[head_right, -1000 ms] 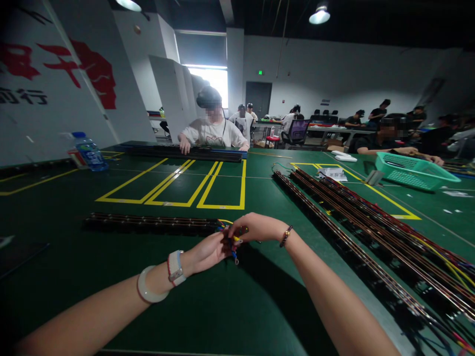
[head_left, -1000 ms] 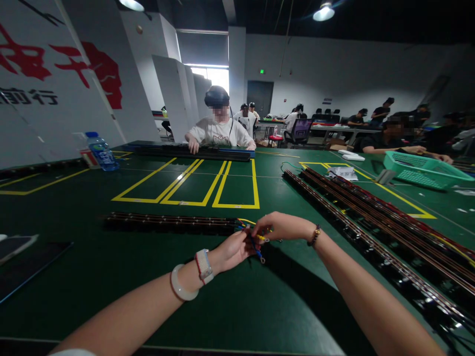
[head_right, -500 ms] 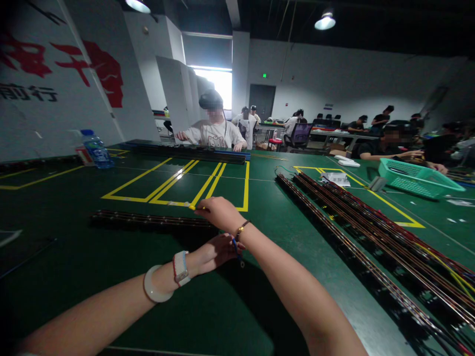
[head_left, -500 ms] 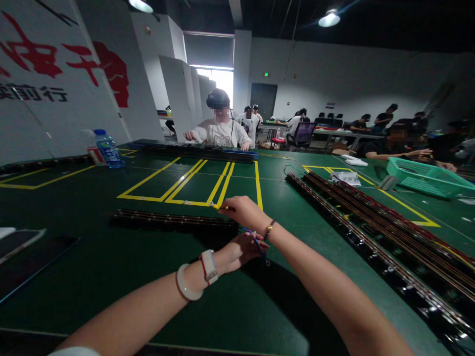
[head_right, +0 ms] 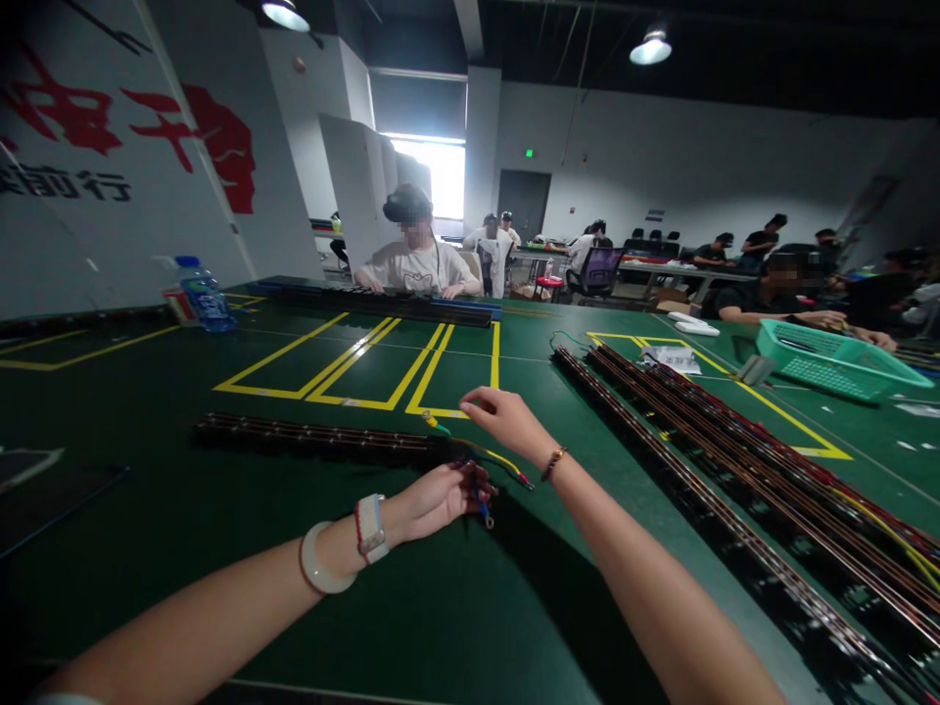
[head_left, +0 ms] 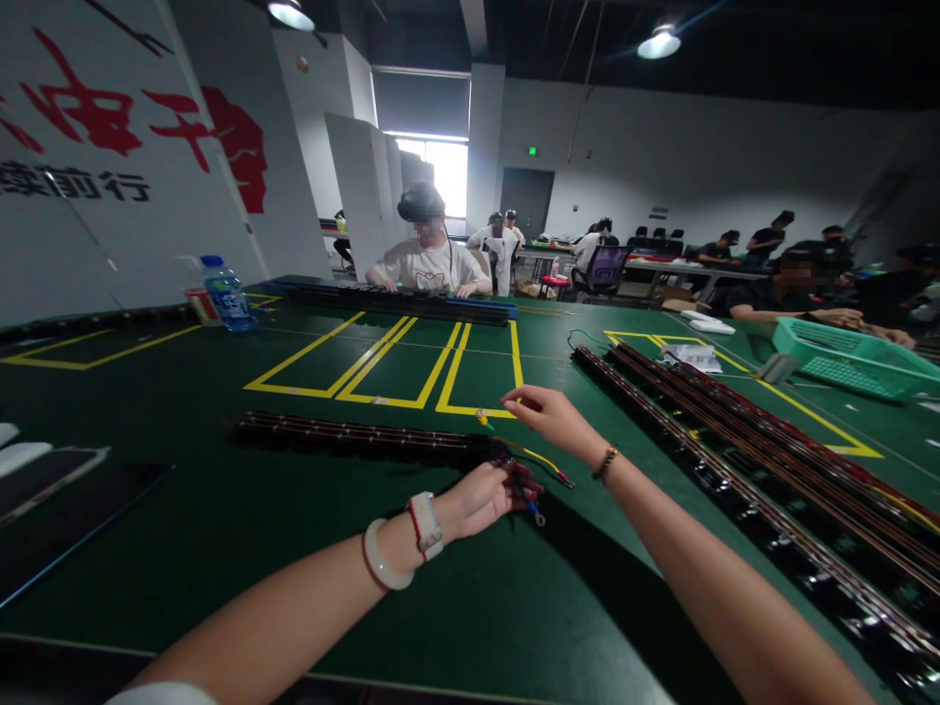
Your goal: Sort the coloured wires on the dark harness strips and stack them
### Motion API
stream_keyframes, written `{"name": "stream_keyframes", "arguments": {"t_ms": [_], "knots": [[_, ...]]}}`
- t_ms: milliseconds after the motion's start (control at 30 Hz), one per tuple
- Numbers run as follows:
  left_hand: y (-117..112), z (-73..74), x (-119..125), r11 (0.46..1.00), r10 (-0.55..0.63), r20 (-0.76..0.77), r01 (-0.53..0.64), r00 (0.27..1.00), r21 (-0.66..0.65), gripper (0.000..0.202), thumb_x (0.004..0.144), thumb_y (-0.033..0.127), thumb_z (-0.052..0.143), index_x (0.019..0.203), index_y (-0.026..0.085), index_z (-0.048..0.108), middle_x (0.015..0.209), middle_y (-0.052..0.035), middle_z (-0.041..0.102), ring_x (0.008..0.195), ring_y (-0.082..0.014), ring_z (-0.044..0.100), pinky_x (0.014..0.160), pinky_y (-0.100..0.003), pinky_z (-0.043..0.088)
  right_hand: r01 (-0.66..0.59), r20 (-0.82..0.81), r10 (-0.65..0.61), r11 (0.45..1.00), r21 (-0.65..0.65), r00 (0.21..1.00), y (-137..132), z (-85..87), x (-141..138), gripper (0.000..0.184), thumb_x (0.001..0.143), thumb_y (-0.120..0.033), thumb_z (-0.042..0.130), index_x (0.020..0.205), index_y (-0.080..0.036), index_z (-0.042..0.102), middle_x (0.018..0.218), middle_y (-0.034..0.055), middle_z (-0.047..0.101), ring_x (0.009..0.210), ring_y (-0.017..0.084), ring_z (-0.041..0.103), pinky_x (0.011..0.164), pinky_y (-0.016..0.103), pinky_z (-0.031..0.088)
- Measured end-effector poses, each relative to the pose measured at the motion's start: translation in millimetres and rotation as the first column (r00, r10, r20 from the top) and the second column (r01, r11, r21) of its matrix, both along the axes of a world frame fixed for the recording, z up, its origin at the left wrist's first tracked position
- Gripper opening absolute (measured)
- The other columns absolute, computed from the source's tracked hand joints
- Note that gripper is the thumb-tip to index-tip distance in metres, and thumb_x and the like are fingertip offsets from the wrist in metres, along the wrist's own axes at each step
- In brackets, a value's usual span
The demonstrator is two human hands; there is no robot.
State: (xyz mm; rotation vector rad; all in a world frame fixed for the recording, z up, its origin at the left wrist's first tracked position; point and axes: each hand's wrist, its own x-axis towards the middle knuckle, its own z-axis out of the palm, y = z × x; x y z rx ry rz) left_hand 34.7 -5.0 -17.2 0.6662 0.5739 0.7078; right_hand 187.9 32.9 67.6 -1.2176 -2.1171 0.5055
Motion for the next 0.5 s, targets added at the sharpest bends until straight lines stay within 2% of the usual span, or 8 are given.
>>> {"name": "stream_keyframes", "arguments": {"t_ms": [100, 167, 233, 300, 367, 433, 500], "knots": [[-1.3, 5.4, 0.9, 0.999, -0.031, -0.021, 0.032, 0.999, 0.012, 0.021, 0.092, 0.023, 0.041, 0.087, 0.009, 0.056, 0.087, -0.0158, 0.067, 0.078, -0.0190, 0.066, 0.081, -0.036, 0.047, 0.057, 0.081, -0.048, 0.991, -0.120, 0.996, -5.3, -35.4, 34.9, 0.034, 0.085, -0.043, 0.053, 0.095, -0.015, 0.068, 0.084, 0.0055, 0.067, 0.071, 0.015, 0.057, 0.064, 0.026, 0.043], [-2.5, 8.6, 0.6, 0.998, -0.049, -0.048, 0.050, 0.998, 0.024, 0.022, 0.093, 0.025, 0.040, 0.088, 0.009, 0.055, 0.088, -0.0163, 0.067, 0.078, -0.0200, 0.067, 0.081, -0.037, 0.047, 0.026, 0.085, -0.008, 0.977, -0.210, 0.996, -9.2, -57.2, 46.6, 0.036, 0.083, -0.045, 0.055, 0.096, -0.015, 0.069, 0.086, 0.0062, 0.068, 0.074, 0.017, 0.059, 0.067, 0.026, 0.044], [-2.4, 11.1, -1.2, 0.996, -0.063, -0.106, 0.069, 0.992, 0.056, 0.021, 0.092, 0.027, 0.042, 0.089, 0.009, 0.054, 0.086, -0.0155, 0.068, 0.076, -0.0199, 0.067, 0.079, -0.037, 0.047, -0.018, 0.056, 0.034, 0.964, -0.265, 0.998, -11.2, -71.6, 50.2, 0.036, 0.083, -0.045, 0.055, 0.095, -0.015, 0.069, 0.086, 0.0059, 0.068, 0.075, 0.017, 0.060, 0.068, 0.026, 0.045], [0.1, 13.5, -4.9, 0.988, -0.094, -0.220, 0.118, 0.971, 0.101, 0.023, 0.090, 0.031, 0.046, 0.089, 0.010, 0.053, 0.079, -0.0136, 0.068, 0.071, -0.0186, 0.066, 0.072, -0.033, 0.048, -0.028, 0.031, 0.038, 0.960, -0.279, 0.999, -10.7, -78.0, 49.3, 0.035, 0.083, -0.045, 0.055, 0.091, -0.014, 0.070, 0.085, 0.0052, 0.069, 0.075, 0.017, 0.060, 0.068, 0.025, 0.045], [5.1, 16.8, -10.8, 0.968, -0.132, -0.365, 0.199, 0.921, 0.154, 0.028, 0.088, 0.038, 0.048, 0.087, 0.010, 0.054, 0.064, -0.0080, 0.065, 0.056, -0.0145, 0.061, 0.058, -0.027, 0.045, -0.017, 0.017, 0.023, 0.959, -0.283, 1.000, -8.7, -79.2, 47.4, 0.034, 0.083, -0.044, 0.055, 0.090, -0.014, 0.070, 0.083, 0.0045, 0.069, 0.073, 0.016, 0.060, 0.067, 0.024, 0.044], [11.6, 21.6, -17.8, 0.934, -0.159, -0.502, 0.295, 0.850, 0.203, 0.034, 0.087, 0.043, 0.047, 0.081, 0.011, 0.056, 0.048, -0.0001, 0.055, 0.039, -0.0092, 0.047, 0.045, -0.022, 0.035, 0.010, 0.020, -0.004, 0.956, -0.294, 1.000, -6.9, -78.4, 46.2, 0.035, 0.084, -0.044, 0.054, 0.090, -0.014, 0.070, 0.078, 0.0036, 0.068, 0.068, 0.015, 0.059, 0.062, 0.023, 0.043], [18.0, 27.1, -24.7, 0.883, -0.195, -0.622, 0.412, 0.759, 0.226, 0.039, 0.086, 0.045, 0.047, 0.072, 0.011, 0.058, 0.039, 0.0040, 0.044, 0.031, -0.0064, 0.033, 0.038, -0.021, 0.027, 0.032, 0.036, -0.022, 0.950, -0.310, 0.999, -6.4, -77.4, 46.0, 0.035, 0.084, -0.044, 0.053, 0.091, -0.014, 0.070, 0.072, 0.0024, 0.067, 0.061, 0.013, 0.057, 0.058, 0.023, 0.042]]}}
